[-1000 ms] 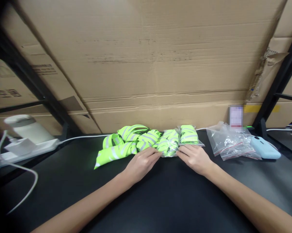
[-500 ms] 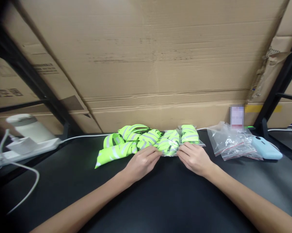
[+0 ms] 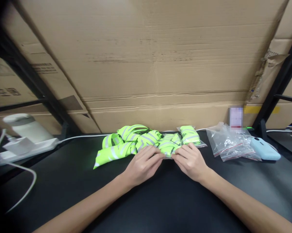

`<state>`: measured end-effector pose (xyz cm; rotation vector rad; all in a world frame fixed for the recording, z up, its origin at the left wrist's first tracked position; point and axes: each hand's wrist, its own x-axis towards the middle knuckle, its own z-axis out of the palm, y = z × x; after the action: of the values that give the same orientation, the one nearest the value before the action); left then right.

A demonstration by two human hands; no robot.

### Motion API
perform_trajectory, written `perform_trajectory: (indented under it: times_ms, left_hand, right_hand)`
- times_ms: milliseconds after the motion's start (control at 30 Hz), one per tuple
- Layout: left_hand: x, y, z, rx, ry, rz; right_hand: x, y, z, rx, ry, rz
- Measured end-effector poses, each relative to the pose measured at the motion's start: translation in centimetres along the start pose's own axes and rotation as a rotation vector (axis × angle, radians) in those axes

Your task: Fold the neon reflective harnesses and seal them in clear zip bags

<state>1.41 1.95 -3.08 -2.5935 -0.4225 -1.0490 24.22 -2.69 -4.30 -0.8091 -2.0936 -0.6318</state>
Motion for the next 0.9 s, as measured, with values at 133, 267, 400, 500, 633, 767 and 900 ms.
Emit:
perform_trajectory:
  times_ms: [133, 267, 400, 500, 633, 767, 900]
  left_hand:
    - [-0.1, 0.0, 0.4, -0.008, 0.019, 0.040]
    - [-0.3, -0.1, 0.8, -0.010, 0.008, 0.023]
    - [-0.4, -0.1, 1.0, -0.078, 0.016, -0.011]
    - [-0.3, 0.0, 1.1, -0.092, 0.022, -0.006]
    - [-0.1, 0.2, 1.0, -0.087, 0.024, 0.007]
    - [-0.1, 0.2, 1.1, -0.117, 0.028, -0.002]
    - [-0.1, 0.1, 1.1, -0.128, 0.018, -0.025]
  right_hand:
    - [-0.3, -0.2, 0.2, 0.046, 0.014, 0.050]
    - [-0.3, -0.4, 0.6, 0.053, -0.015, 0.092]
    - [-0.4, -0.5, 0.7, 0.069, -0.022, 0.091]
    - [-0.3, -0.6, 0.6, 0.059, -0.038, 0.087]
    - [-0.1, -0.8, 0.4, 0.043, -0.058, 0.035]
    - [-0.1, -1.0, 0.5, 0.036, -0.074, 0.025]
    - [-0.1, -0.9, 0.5, 0.047, -0.074, 0.044]
